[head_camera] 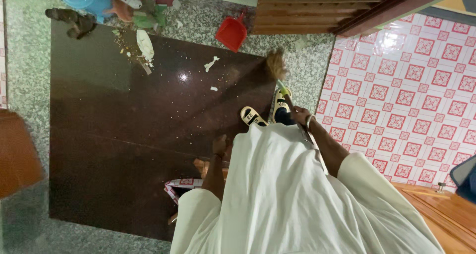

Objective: The person sweeps debris across the floor using a broom, moving from one room into an outdoor area.

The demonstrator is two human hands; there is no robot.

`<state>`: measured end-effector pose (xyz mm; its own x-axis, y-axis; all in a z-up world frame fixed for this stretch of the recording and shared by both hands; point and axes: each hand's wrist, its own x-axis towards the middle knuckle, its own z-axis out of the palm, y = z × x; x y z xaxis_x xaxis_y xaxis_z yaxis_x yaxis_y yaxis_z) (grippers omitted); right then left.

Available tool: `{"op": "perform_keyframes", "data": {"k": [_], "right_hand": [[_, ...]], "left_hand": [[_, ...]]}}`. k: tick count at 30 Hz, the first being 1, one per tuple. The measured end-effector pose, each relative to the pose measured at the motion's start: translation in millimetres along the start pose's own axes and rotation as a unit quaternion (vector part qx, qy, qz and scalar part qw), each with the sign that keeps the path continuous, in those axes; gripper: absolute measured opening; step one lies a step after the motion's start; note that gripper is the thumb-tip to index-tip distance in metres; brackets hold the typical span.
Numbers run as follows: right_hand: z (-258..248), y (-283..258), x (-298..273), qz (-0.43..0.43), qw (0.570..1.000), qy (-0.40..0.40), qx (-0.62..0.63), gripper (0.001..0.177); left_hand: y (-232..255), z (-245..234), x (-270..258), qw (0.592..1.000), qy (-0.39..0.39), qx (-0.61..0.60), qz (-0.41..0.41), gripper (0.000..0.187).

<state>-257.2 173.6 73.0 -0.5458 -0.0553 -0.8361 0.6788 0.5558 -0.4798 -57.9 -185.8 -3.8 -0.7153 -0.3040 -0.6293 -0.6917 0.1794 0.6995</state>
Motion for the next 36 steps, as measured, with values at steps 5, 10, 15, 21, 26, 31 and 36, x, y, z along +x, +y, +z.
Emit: {"op": "perform_keyframes", "data": {"k": [5,10,15,21,26,31,36], "right_hand": [[34.0,-12.3,15.6,-0.001,0.998,-0.059,0.018,0.045],[1.4,2.9,2.5,0.013,0.986,-0.109,0.126,0.041],[-63.8,26.4,-33.1,-0.274,0.955,-0.095,0.06,0.028],[-49.0,18.4,-29.6,0.107,0.968,0.016,0.225,0.016],[2.8,-9.5,-2.9,0.16,0.955,-0.091,0.231,0.013],[33.7,-39.3,24.7,0.18,0.915,-0.231,0.277,0.017],[0.6,-36.2,9.9,0.098,0.952,-0.19,0.22,0.024]], "left_hand": [[5.8,-6.8,11.5,0.998,0.033,-0.056,0.008,0.036],[-8.3,-6.2,2.2,0.989,0.029,-0.143,-0.027,0.036],[-38.2,4.3,-11.8,0.997,0.02,-0.056,-0.043,0.034],[-54.5,11.8,-17.5,0.999,0.021,0.036,-0.03,0.033],[-32.7,6.8,-2.9,0.999,0.05,0.003,-0.011,0.031],[1.3,-1.5,8.6,0.99,0.107,-0.018,0.087,0.03],[35.9,-6.7,-5.6,0.991,0.066,-0.12,-0.011,0.027]]}}
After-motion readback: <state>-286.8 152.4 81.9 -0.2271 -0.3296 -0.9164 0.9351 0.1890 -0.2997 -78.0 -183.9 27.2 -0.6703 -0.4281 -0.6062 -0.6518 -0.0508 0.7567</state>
